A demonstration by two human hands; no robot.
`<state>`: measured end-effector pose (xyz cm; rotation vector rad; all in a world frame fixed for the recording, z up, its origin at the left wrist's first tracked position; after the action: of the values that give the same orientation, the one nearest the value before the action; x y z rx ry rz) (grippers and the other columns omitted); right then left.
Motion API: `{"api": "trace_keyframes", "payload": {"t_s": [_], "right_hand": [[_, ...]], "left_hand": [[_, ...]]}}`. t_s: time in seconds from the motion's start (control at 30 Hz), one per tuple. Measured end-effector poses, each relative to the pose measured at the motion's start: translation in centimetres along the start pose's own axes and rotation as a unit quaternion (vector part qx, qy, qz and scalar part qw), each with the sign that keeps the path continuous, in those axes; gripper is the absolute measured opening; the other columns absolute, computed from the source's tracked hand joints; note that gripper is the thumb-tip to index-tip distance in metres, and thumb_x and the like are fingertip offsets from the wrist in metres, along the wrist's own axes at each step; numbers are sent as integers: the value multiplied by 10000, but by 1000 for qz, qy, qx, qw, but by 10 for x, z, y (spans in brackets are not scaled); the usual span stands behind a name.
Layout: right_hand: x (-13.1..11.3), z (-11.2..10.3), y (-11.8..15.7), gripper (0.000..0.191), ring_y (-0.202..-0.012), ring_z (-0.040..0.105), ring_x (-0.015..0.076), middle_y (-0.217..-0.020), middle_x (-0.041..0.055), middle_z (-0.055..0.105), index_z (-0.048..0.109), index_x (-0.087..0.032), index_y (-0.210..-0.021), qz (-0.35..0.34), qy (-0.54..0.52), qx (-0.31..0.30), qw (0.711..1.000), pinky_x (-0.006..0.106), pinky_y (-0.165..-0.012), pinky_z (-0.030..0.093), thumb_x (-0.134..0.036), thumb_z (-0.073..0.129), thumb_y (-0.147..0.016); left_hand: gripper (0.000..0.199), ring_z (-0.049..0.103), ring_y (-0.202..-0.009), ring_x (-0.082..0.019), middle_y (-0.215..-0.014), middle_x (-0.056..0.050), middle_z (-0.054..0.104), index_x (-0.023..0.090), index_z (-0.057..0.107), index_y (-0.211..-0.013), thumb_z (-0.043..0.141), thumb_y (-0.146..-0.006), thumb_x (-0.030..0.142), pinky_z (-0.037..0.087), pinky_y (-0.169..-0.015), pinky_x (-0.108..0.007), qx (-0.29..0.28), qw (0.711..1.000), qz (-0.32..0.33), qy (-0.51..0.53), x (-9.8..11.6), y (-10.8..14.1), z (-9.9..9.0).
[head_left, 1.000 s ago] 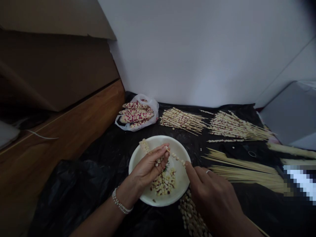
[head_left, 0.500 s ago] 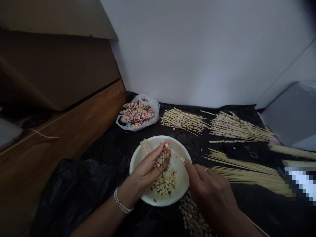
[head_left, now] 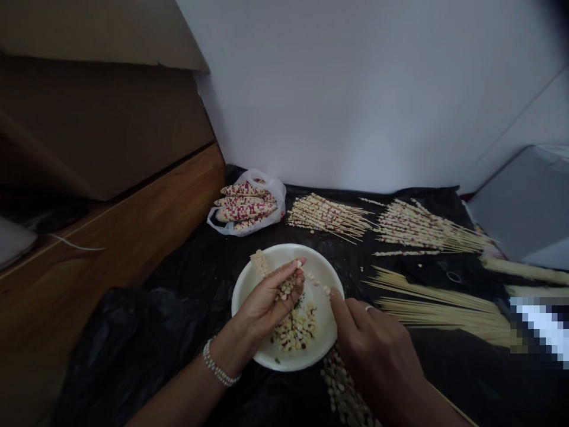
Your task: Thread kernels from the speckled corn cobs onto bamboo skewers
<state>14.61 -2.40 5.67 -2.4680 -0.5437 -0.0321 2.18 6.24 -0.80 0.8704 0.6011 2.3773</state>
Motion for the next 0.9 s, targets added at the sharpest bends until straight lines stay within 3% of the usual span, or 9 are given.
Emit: {"api": "trace_keyframes", "payload": {"t_s": [0.5,0.73,0.9], "right_hand": [[0,13,3,383,-459,546,163,-644,42,602,666,-28,-1045,18,-34,-20,999,298,-453,335,-1,493,-705],[9,8,-1,406,-483,588,158,-666,35,643,659,-63,-1044,22,-16,-48,998,278,-448,331,10,513,-673],[14,4,0,355,-384,564,180,-584,8,623,654,-131,-914,41,-36,-96,994,299,-402,231,15,479,-642]], "left_hand": [[107,638,-743,-67,-810,-21,711,105,726,-888,693,-787,98,532,-760,-151,-8,997,36,-71,-8,4,-1],[176,652,-757,-86,-873,-53,710,91,696,-971,690,-796,107,552,-716,-155,-1,1000,-21,-5,-7,-1,-1],[214,629,-693,-72,-827,-44,688,91,666,-1049,647,-839,129,548,-662,-140,16,999,-15,42,-6,0,2]]}}
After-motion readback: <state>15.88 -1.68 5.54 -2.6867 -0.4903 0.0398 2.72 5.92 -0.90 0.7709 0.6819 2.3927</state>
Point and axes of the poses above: each hand's wrist, its own y-axis away from the middle knuckle, its own z-axis out of the palm, x = y × z, the point moved 5 cm from there along -y, towards the middle knuckle
